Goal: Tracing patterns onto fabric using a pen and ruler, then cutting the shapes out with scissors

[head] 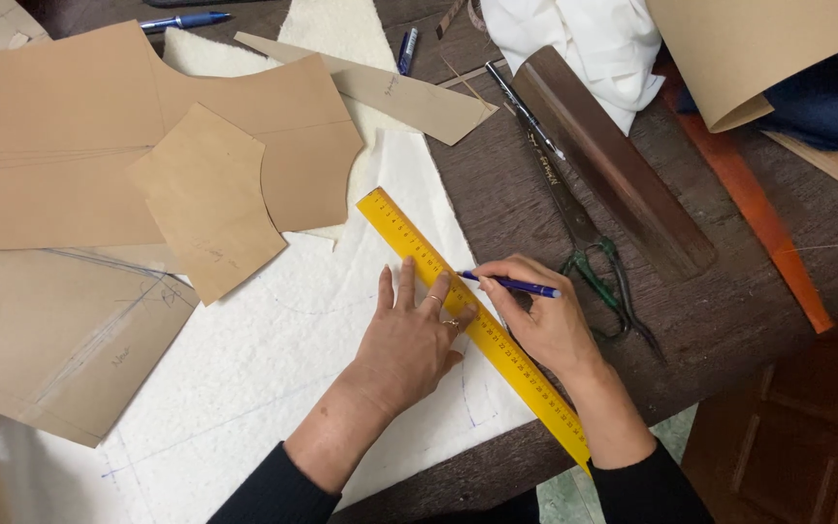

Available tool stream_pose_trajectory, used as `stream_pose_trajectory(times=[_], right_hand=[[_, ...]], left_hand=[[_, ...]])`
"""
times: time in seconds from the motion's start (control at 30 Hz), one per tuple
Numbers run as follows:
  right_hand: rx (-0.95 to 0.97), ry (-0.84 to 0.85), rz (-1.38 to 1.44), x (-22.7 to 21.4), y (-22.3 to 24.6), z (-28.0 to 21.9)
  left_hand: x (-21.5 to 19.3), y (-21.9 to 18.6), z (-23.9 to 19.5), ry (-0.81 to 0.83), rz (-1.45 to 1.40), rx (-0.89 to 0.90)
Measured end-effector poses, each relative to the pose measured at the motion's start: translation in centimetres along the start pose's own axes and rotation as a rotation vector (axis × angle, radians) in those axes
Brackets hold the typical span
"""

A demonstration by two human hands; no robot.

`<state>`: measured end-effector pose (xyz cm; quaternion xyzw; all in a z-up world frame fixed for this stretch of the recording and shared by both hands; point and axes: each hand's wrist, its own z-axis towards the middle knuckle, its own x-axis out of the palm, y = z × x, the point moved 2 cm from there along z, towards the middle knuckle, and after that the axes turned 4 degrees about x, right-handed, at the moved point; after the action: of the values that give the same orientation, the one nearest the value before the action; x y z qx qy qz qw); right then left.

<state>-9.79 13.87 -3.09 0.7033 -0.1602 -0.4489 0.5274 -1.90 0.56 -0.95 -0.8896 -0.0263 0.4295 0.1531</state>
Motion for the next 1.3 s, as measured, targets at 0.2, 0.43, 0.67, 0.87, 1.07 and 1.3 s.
stream_pose_trajectory(times=[0.2, 0.43, 0.67, 0.87, 1.07, 1.3], right_hand=[[0.021, 0.012, -0.022, -0.4, -0.5, -0.7], [0.022, 0.011, -0.042, -0.7, -0.3, -1.2], [0.044, 0.012, -0.042, -1.1, -0.7, -1.6], [0.016, 0.003, -0.013, -1.0, -0.7, -1.7], [0.052, 0.009, -0.007, -1.3, -0.9, -1.9], [0.055, 0.021, -0.021, -1.5, -1.3, -2.1]], left_hand=[[-0.1, -0.1, -0.1, 0.01, 0.0, -0.001], [-0.1, -0.1, 0.0, 0.011, -0.006, -0.01], [0.0, -0.1, 0.1, -0.004, -0.001, -0.012], [0.0, -0.1, 0.1, -0.007, -0.005, -0.017], [0.0, -0.2, 0.1, -0.006, 0.008, -0.005], [0.2, 0.0, 0.3, -0.004, -0.01, -0.009]])
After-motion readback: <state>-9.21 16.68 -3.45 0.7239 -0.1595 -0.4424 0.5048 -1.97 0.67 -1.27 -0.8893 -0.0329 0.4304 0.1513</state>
